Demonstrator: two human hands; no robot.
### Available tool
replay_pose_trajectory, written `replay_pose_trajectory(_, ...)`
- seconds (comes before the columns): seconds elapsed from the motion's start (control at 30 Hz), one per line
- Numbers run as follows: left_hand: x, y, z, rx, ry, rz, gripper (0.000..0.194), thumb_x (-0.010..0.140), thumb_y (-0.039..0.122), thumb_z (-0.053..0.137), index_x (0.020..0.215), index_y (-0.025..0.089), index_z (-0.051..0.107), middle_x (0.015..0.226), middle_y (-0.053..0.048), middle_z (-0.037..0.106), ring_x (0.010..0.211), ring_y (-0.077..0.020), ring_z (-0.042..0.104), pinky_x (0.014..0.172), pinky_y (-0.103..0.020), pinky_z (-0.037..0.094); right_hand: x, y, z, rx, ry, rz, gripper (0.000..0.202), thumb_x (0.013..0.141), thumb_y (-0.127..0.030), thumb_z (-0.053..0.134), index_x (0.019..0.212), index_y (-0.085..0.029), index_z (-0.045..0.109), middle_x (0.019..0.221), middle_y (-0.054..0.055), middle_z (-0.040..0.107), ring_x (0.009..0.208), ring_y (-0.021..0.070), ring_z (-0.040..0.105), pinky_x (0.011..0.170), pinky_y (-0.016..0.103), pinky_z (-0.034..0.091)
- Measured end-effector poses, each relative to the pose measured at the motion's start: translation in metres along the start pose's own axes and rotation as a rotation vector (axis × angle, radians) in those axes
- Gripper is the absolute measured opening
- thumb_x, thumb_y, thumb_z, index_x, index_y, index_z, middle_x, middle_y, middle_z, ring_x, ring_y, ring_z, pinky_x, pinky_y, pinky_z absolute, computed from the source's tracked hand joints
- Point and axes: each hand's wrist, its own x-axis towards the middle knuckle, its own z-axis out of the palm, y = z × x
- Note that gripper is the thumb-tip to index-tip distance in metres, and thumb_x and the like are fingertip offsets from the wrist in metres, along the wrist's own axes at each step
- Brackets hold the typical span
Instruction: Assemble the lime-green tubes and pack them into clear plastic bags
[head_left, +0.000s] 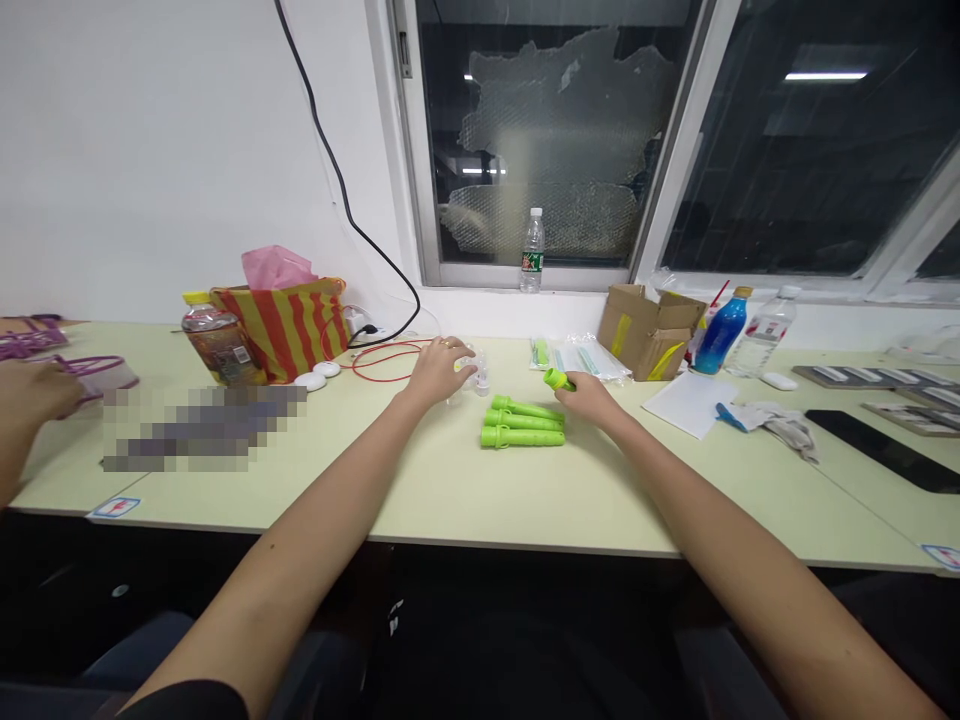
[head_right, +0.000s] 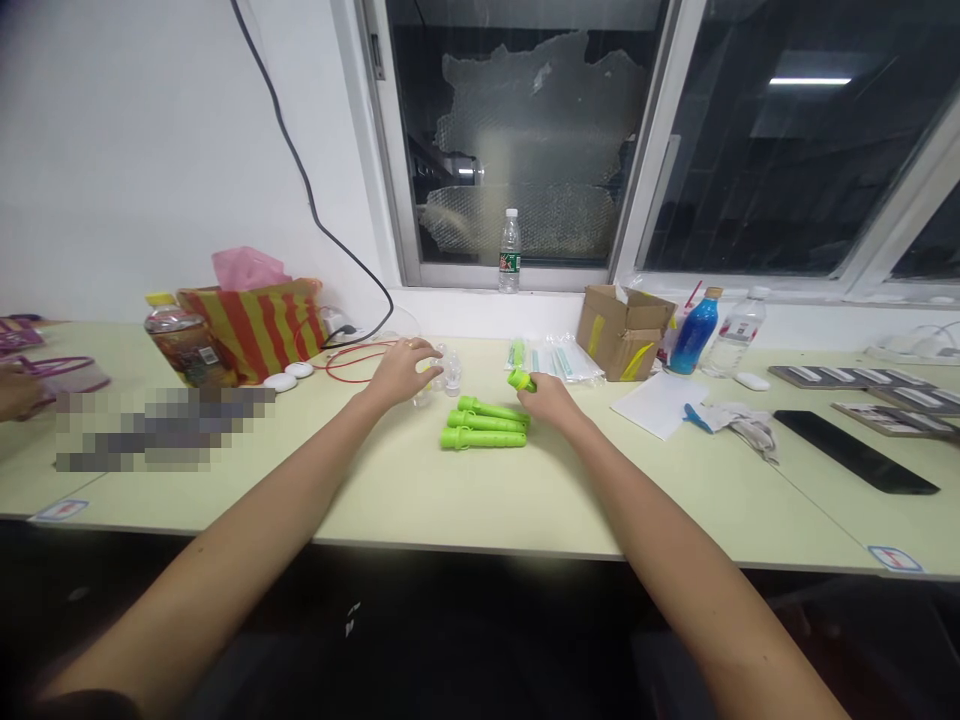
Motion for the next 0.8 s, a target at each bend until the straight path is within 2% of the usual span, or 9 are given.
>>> replay_pose_trajectory(0.07,-0.006,-0.006,-0.008,-0.031,-0.044,-0.072,0.036,0.083,0.048,0.059,0.111,0.026,0.065,0.116,-0.007,0.062,0.105,-0.0246,0.056,0.089,-0.037,0.041,0.0,0.0,0.0,0.0,-0.002,-0.004,0.008,0.076,-0.026,0.053,0.074,-0.019,0.054,0.075,0.003,0.06,0.068,0.0156,0.048,0.059,0.025,0.029)
replay_pose_trajectory(0.13,-0.011,-0.011,-0.014,-0.068,-0.139,-0.11,0.046,0.076,0.053,0.066,0.113,0.026,0.061,0.111,-0.006,0.061,0.097,-0.023,0.059,0.081,-0.034,0.044,0.0,0.0,0.001,0.003,-0.004,-0.005,0.008,0.076,-0.026,0.053,0.075,-0.019,0.055,0.076,0.003,0.06,0.069,0.0158,0.049,0.059,0.025,0.03)
replay_pose_trajectory(0.2,-0.013,-0.014,-0.016,-0.11,-0.235,-0.082,0.053,0.069,0.051,0.072,0.114,0.026,0.058,0.11,-0.004,0.061,0.097,-0.0225,0.059,0.08,-0.032,0.044,0.001,0.001,0.001,0.005,-0.005,-0.002,0.008,0.076,-0.026,0.053,0.075,-0.019,0.055,0.076,0.003,0.061,0.069,0.016,0.049,0.059,0.025,0.03)
replay_pose_trajectory(0.27,-0.014,-0.015,-0.014,-0.144,-0.278,-0.039,0.053,0.068,0.045,0.074,0.114,0.025,0.057,0.11,-0.004,0.061,0.099,-0.0224,0.058,0.081,-0.031,0.045,0.002,0.001,0.002,0.007,-0.007,0.0,0.009,0.077,-0.027,0.053,0.076,-0.019,0.056,0.076,0.003,0.061,0.069,0.016,0.05,0.059,0.025,0.03)
replay_pose_trajectory(0.5,-0.011,-0.019,0.003,-0.17,-0.196,-0.034,0.038,0.076,0.029,0.066,0.112,0.021,0.056,0.101,-0.005,0.061,0.086,-0.0195,0.06,0.075,-0.03,0.046,0.002,0.001,0.003,-0.013,-0.009,0.003,0.011,0.077,-0.028,0.053,0.078,-0.018,0.057,0.079,0.004,0.062,0.071,0.0168,0.051,0.06,0.025,0.031)
replay_pose_trajectory(0.8,-0.011,-0.021,0.014,-0.203,-0.151,0.034,0.04,0.078,0.026,0.065,0.116,0.019,0.055,0.107,-0.006,0.058,0.08,-0.0156,0.059,0.074,-0.029,0.045,0.0,0.0,0.003,-0.022,-0.013,0.005,0.01,0.077,-0.027,0.053,0.075,-0.018,0.054,0.074,0.003,0.06,0.068,0.0157,0.05,0.058,0.025,0.03)
